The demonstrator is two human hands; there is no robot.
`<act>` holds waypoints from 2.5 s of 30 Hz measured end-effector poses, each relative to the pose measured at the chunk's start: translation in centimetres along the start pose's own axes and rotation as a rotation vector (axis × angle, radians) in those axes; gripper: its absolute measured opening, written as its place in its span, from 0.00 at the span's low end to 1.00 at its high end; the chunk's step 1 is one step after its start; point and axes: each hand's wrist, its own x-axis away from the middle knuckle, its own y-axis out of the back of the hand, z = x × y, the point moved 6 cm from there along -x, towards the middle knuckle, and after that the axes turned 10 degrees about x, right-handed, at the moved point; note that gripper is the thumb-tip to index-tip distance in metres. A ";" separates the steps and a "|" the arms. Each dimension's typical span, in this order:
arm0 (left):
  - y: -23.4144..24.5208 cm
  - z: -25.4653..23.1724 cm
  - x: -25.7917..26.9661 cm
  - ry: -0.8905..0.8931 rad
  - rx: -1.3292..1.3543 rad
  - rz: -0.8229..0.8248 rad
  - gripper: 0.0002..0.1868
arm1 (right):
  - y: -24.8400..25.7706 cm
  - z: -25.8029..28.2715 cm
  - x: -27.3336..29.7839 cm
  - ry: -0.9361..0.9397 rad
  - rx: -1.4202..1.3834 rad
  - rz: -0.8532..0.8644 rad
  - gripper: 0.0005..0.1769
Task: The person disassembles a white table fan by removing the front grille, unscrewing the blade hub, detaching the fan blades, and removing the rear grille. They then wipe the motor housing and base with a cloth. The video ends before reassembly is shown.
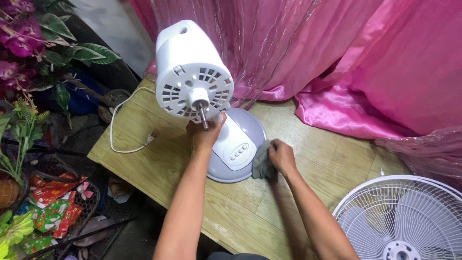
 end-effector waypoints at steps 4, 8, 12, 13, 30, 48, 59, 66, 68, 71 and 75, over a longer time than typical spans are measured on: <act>-0.3 0.3 0.0 -0.086 -0.039 -0.014 0.28 | -1.0 2.3 0.3 0.063 -0.217 0.169 0.24; -0.5 0.8 0.3 -0.189 -0.041 -0.039 0.27 | -5.6 7.5 -1.4 0.498 0.085 -0.010 0.22; -1.1 1.2 0.3 -0.278 -0.038 -0.081 0.27 | -7.8 12.3 -8.2 0.594 0.142 -0.152 0.25; -1.1 1.6 0.8 -0.283 -0.042 -0.082 0.27 | -8.9 13.0 -10.0 0.526 0.230 -0.064 0.20; -0.8 0.7 0.1 -0.083 -0.067 -0.007 0.26 | 0.0 1.7 4.1 0.090 -0.230 -0.321 0.13; -4.4 6.2 0.1 -0.048 -0.054 0.263 0.35 | -5.4 13.1 -8.2 0.597 -0.063 -0.463 0.20; -4.8 -0.1 4.4 0.024 0.171 0.462 0.38 | 2.8 -0.9 -2.3 -0.020 -0.065 -0.460 0.22; -3.7 -4.9 7.7 -0.483 0.497 0.446 0.36 | 6.5 -5.0 1.6 -0.248 -0.386 -0.496 0.28; -3.8 -4.8 8.0 -0.470 0.507 0.390 0.35 | 7.2 -4.9 3.3 -0.301 -0.460 -0.607 0.30; -4.5 -4.6 7.2 -0.345 0.557 0.250 0.34 | 7.9 -4.5 5.1 -0.258 -0.483 -0.736 0.29; -5.0 -4.1 6.5 -0.043 0.741 0.142 0.33 | 7.8 -4.6 6.2 -0.070 -0.493 -0.812 0.21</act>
